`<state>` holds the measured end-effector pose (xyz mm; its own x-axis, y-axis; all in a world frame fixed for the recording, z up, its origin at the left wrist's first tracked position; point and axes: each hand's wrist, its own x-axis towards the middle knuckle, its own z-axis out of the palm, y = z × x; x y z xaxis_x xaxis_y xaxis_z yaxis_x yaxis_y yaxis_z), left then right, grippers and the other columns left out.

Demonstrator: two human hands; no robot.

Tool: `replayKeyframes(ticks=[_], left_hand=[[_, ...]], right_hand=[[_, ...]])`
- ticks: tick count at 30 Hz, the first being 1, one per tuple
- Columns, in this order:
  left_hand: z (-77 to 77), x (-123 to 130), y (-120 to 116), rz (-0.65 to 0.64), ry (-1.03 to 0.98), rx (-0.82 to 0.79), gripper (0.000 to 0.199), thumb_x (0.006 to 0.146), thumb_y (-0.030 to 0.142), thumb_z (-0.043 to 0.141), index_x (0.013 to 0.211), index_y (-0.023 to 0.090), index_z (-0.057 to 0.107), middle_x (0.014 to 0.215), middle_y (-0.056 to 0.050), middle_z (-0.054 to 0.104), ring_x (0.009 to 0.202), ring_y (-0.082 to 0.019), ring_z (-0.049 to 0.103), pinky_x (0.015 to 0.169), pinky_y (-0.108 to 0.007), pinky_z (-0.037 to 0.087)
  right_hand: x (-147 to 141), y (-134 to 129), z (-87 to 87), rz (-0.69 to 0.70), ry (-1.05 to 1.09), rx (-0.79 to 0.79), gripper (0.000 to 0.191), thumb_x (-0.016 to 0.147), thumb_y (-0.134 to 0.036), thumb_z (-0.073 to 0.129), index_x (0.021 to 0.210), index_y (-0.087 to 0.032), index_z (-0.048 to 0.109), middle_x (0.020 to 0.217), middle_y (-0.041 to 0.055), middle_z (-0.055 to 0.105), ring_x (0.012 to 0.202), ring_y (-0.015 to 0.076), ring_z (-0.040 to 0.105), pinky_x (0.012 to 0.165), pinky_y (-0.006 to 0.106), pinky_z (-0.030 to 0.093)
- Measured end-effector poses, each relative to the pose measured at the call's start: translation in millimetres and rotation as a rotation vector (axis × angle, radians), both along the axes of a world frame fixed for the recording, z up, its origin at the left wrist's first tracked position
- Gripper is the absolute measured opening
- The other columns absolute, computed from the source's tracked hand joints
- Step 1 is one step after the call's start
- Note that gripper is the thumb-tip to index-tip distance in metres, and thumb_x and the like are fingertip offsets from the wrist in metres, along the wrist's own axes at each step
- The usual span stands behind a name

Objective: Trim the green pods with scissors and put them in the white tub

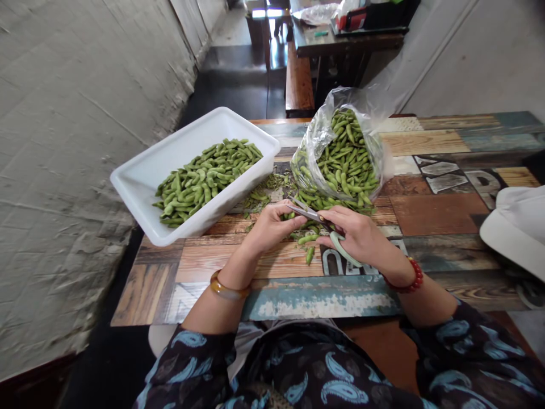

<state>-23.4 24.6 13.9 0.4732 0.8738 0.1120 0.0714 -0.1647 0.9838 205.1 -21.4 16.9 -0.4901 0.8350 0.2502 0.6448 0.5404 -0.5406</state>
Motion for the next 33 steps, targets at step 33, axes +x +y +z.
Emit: replayKeyframes(ticks=[33], left_hand=[[-1.1, 6.3, -5.8, 0.108, -0.423, -0.490, 0.037, 0.075, 0.041, 0.081, 0.076, 0.015, 0.055, 0.063, 0.001, 0.067, 0.040, -0.002, 0.040, 0.044, -0.017, 0.028]], right_hand=[[-3.3, 1.1, -0.4, -0.076, 0.002, 0.135, 0.043, 0.089, -0.033, 0.070, 0.128, -0.022, 0.058, 0.111, 0.0103, 0.065, 0.095, 0.0261, 0.065, 0.081, 0.039, 0.056]])
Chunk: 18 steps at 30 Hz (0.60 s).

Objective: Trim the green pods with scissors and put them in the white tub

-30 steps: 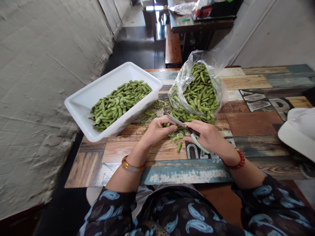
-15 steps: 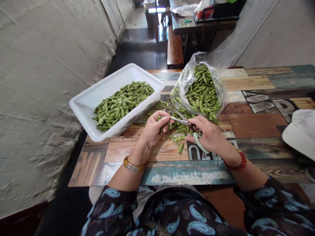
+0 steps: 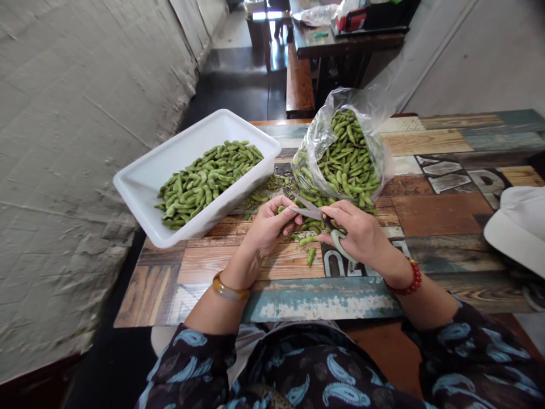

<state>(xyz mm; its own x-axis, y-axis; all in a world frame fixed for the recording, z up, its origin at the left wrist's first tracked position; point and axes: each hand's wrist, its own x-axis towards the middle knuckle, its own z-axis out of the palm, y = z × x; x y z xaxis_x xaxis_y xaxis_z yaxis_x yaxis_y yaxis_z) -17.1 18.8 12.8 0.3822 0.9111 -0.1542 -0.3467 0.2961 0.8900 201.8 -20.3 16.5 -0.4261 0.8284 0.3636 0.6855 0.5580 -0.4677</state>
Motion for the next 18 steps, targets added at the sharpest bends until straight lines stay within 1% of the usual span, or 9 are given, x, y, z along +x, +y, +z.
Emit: replayKeyframes(ticks=[5, 10, 13, 16, 18], left_hand=[[0.0, -0.2, 0.3, -0.013, -0.011, 0.003, 0.039, 0.072, 0.042, 0.083, 0.077, 0.015, 0.056, 0.063, 0.000, 0.067, 0.040, -0.003, 0.040, 0.044, -0.018, 0.026], [1.3, -0.5, 0.4, -0.020, -0.005, 0.001, 0.038, 0.074, 0.041, 0.082, 0.076, 0.015, 0.055, 0.062, 0.000, 0.067, 0.039, -0.002, 0.040, 0.043, -0.017, 0.025], [1.5, -0.2, 0.1, -0.025, -0.016, -0.002, 0.036, 0.075, 0.039, 0.081, 0.077, 0.015, 0.053, 0.064, 0.000, 0.067, 0.040, -0.002, 0.040, 0.042, -0.017, 0.026], [2.1, -0.1, 0.4, -0.020, 0.001, -0.018, 0.034, 0.077, 0.037, 0.079, 0.078, 0.015, 0.053, 0.067, -0.001, 0.069, 0.041, -0.003, 0.043, 0.041, -0.016, 0.027], [3.0, -0.8, 1.4, -0.016, 0.008, -0.035, 0.033, 0.076, 0.036, 0.079, 0.081, 0.015, 0.053, 0.072, -0.003, 0.071, 0.042, -0.004, 0.047, 0.040, -0.016, 0.026]], right_hand=[[0.7, -0.3, 1.0, 0.009, 0.012, -0.022, 0.041, 0.090, -0.032, 0.069, 0.129, -0.024, 0.058, 0.109, 0.0095, 0.066, 0.093, 0.0254, 0.066, 0.079, 0.038, 0.056], [1.7, -1.0, 0.7, 0.029, 0.022, -0.005, 0.039, 0.091, -0.033, 0.068, 0.126, -0.021, 0.059, 0.108, 0.0100, 0.066, 0.093, 0.0251, 0.066, 0.080, 0.037, 0.056], [1.4, -1.3, -1.1, 0.030, 0.019, 0.006, 0.038, 0.092, -0.034, 0.066, 0.127, -0.021, 0.059, 0.107, 0.0097, 0.067, 0.093, 0.0244, 0.067, 0.080, 0.036, 0.057], [1.2, 0.2, -4.0, 0.019, 0.031, 0.020, 0.036, 0.092, -0.036, 0.066, 0.125, -0.022, 0.059, 0.103, 0.0083, 0.068, 0.088, 0.0233, 0.067, 0.075, 0.035, 0.057], [1.7, 2.4, -5.6, -0.004, 0.062, 0.041, 0.035, 0.092, -0.037, 0.067, 0.123, -0.023, 0.060, 0.101, 0.0083, 0.068, 0.087, 0.0235, 0.067, 0.075, 0.035, 0.057]])
